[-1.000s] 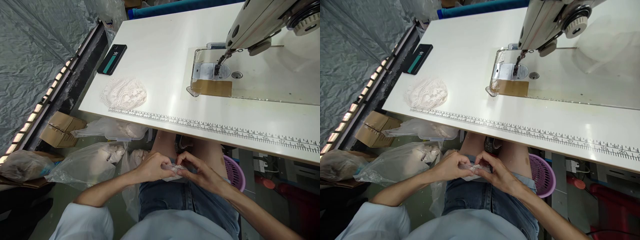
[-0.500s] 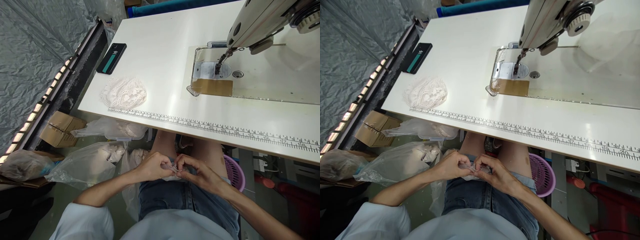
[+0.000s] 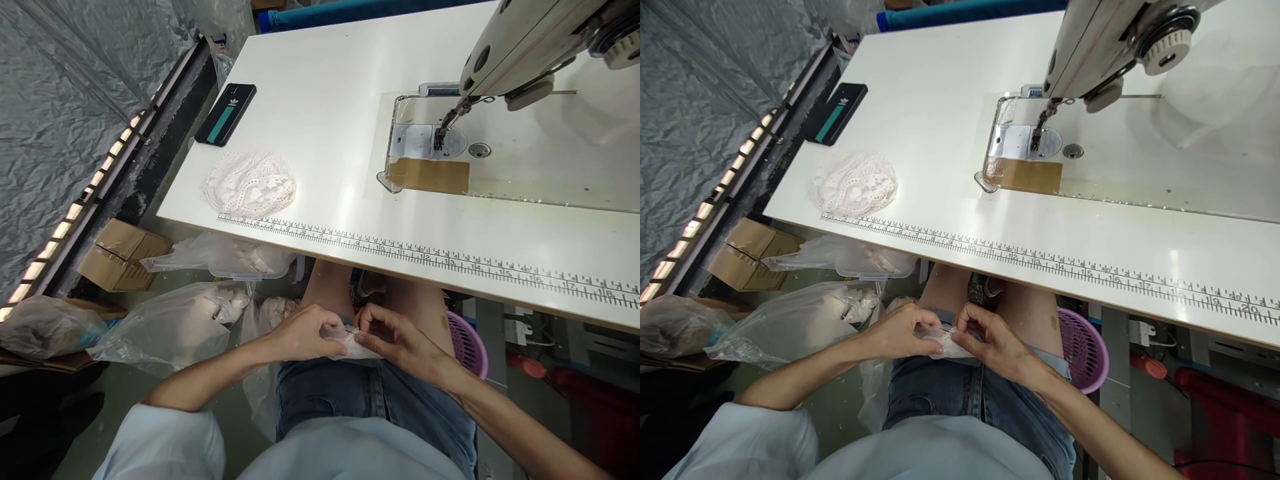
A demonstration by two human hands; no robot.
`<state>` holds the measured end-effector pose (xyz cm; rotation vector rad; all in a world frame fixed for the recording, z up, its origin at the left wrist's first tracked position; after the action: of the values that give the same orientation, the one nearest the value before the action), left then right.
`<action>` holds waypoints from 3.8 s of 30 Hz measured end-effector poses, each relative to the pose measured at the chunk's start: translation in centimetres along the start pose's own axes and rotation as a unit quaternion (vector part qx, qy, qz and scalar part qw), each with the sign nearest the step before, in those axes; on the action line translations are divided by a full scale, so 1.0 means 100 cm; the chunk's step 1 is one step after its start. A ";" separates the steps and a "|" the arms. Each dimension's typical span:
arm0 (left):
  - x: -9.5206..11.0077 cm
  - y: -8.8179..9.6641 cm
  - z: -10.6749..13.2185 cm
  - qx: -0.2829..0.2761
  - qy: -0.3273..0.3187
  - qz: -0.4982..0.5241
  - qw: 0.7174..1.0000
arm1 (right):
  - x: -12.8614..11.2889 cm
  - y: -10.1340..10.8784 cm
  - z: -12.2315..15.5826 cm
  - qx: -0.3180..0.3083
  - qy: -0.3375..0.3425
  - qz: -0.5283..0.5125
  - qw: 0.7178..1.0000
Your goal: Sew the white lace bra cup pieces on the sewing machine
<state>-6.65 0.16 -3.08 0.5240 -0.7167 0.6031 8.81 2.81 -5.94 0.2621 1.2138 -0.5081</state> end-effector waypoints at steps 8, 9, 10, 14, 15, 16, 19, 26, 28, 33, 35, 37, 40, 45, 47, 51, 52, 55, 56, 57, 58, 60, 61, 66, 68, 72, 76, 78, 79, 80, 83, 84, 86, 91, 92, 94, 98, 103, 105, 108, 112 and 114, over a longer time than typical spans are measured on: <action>-0.002 0.005 0.008 -0.048 -0.019 0.011 0.999 | -0.003 0.001 0.000 -0.061 -0.043 -0.065 0.995; -0.003 0.005 0.009 -0.056 -0.022 0.018 0.998 | -0.004 0.001 0.000 -0.072 -0.048 -0.056 0.995; -0.004 0.005 0.010 -0.065 -0.024 0.028 0.997 | -0.004 0.001 0.000 -0.082 -0.053 -0.049 0.994; -0.011 0.005 0.012 -0.087 -0.020 0.067 0.994 | -0.003 0.000 0.000 -0.109 -0.060 -0.028 0.992; -0.012 0.005 0.012 -0.089 -0.018 0.071 0.993 | -0.003 0.000 0.000 -0.113 -0.059 -0.023 0.992; -0.013 0.005 0.013 -0.093 -0.016 0.073 0.993 | -0.003 -0.001 -0.001 -0.118 -0.055 -0.020 0.991; -0.014 0.006 0.014 -0.110 -0.014 0.076 0.991 | -0.005 -0.003 -0.002 -0.126 -0.044 -0.016 0.991; -0.019 0.001 0.009 -0.124 -0.040 0.065 0.989 | -0.004 0.000 -0.001 -0.113 -0.061 -0.023 0.991; -0.021 -0.001 0.007 -0.119 -0.040 0.031 0.992 | 0.000 0.001 -0.001 -0.108 -0.064 -0.038 0.991; -0.019 0.001 0.009 -0.093 -0.067 0.005 0.993 | 0.006 0.004 0.002 -0.093 -0.063 -0.041 0.993; -0.018 0.002 0.010 -0.095 -0.075 0.027 0.992 | 0.003 0.004 0.002 -0.093 -0.057 -0.033 0.994; -0.018 0.002 0.011 -0.096 -0.076 0.048 0.991 | 0.000 0.003 0.003 -0.095 -0.050 -0.033 0.994; -0.018 0.002 0.011 -0.095 -0.077 0.062 0.991 | -0.003 0.003 0.004 -0.093 -0.047 -0.033 0.994; -0.019 0.001 0.012 -0.111 -0.063 0.104 0.986 | -0.003 0.004 0.007 -0.086 -0.054 -0.043 0.994; -0.023 0.000 0.013 -0.126 -0.031 0.119 0.984 | -0.002 0.004 0.008 -0.086 -0.060 -0.039 0.994; -0.029 0.000 0.015 -0.135 -0.002 0.112 0.985 | -0.001 0.004 0.008 -0.084 -0.068 -0.037 0.993; -0.031 0.000 0.015 -0.137 -0.006 0.122 0.983 | -0.001 0.003 0.008 -0.083 -0.067 -0.039 0.994; -0.034 -0.002 0.014 -0.152 -0.023 0.169 0.974 | -0.001 0.003 0.008 -0.078 -0.069 -0.043 0.994; -0.035 -0.003 0.013 -0.159 -0.028 0.180 0.970 | -0.002 0.003 0.007 -0.077 -0.072 -0.043 0.994; -0.037 -0.003 0.013 -0.165 -0.031 0.188 0.968 | -0.002 0.003 0.007 -0.076 -0.076 -0.043 0.993; -0.037 -0.004 0.013 -0.169 -0.033 0.189 0.967 | -0.002 0.003 0.007 -0.076 -0.079 -0.046 0.993; -0.038 -0.004 0.013 -0.177 -0.039 0.189 0.965 | -0.002 0.002 0.006 -0.081 -0.082 -0.052 0.992; -0.037 -0.003 0.013 -0.181 -0.043 0.188 0.964 | -0.002 0.002 0.005 -0.084 -0.082 -0.054 0.992; -0.035 0.000 0.015 -0.204 -0.049 0.188 0.959 | -0.003 0.001 0.004 -0.088 -0.077 -0.051 0.992; -0.035 0.001 0.016 -0.218 -0.053 0.197 0.954 | -0.002 0.001 0.005 -0.086 -0.071 -0.050 0.993; -0.033 0.001 0.017 -0.249 -0.060 0.219 0.941 | 0.001 0.003 0.007 -0.076 -0.072 -0.043 0.994; -0.029 0.002 0.019 -0.256 -0.055 0.212 0.942 | 0.004 0.005 0.010 -0.065 -0.060 -0.040 0.995; -0.028 0.002 0.019 -0.254 -0.051 0.209 0.943 | 0.004 0.006 0.010 -0.065 -0.056 -0.046 0.995; -0.027 0.002 0.018 -0.252 -0.050 0.210 0.943 | 0.004 0.005 0.010 -0.065 -0.055 -0.049 0.995; -0.027 0.001 0.017 -0.247 -0.049 0.213 0.944 | 0.004 0.005 0.010 -0.064 -0.055 -0.052 0.995; -0.027 -0.003 0.012 -0.218 -0.042 0.221 0.949 | 0.003 0.003 0.008 -0.063 -0.059 -0.052 0.995; -0.027 -0.005 0.009 -0.206 -0.040 0.220 0.953 | 0.003 0.003 0.008 -0.064 -0.063 -0.050 0.995; -0.025 -0.008 0.003 -0.181 -0.038 0.208 0.961 | 0.002 0.002 0.007 -0.065 -0.066 -0.041 0.995; -0.014 -0.006 -0.003 -0.099 -0.046 0.123 0.986 | -0.008 0.002 0.011 -0.064 -0.055 -0.027 0.996; -0.013 -0.005 -0.002 -0.088 -0.045 0.110 0.989 | -0.010 0.001 0.012 -0.069 -0.054 -0.029 0.996; -0.012 -0.003 0.001 -0.087 -0.039 0.113 0.989 | -0.012 0.001 0.013 -0.080 -0.048 -0.026 0.995; -0.015 -0.003 0.007 -0.098 -0.026 0.129 0.986 | -0.010 0.001 0.013 -0.090 -0.023 0.020 0.995; -0.015 -0.003 0.008 -0.086 -0.029 0.089 0.992 | -0.002 -0.001 0.012 -0.092 -0.015 0.057 0.994; -0.013 -0.003 0.008 -0.083 -0.028 0.087 0.992 | 0.000 -0.003 0.012 -0.095 -0.007 0.066 0.993; -0.010 -0.004 0.009 -0.079 -0.025 0.090 0.993 | 0.000 -0.005 0.011 -0.098 0.008 0.066 0.993; -0.008 -0.002 0.009 -0.064 -0.028 0.065 0.995 | -0.003 -0.007 0.008 -0.083 0.024 0.049 0.995; -0.008 -0.002 0.008 -0.064 -0.028 0.062 0.996 | -0.004 -0.007 0.006 -0.080 0.023 0.038 0.996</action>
<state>-7.36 -0.78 -3.19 0.3796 -0.8395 0.6555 8.87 2.03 -5.33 0.1836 1.2776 -0.3382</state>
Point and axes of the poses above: each hand's wrist, its own z-axis away from the middle knuckle, its own y-axis out of the back of the hand, x = y × z, the point moved 4 cm from there along -z, towards the middle knuckle, and after that the axes turned 9 degrees about -x, right-handed, at the moved point
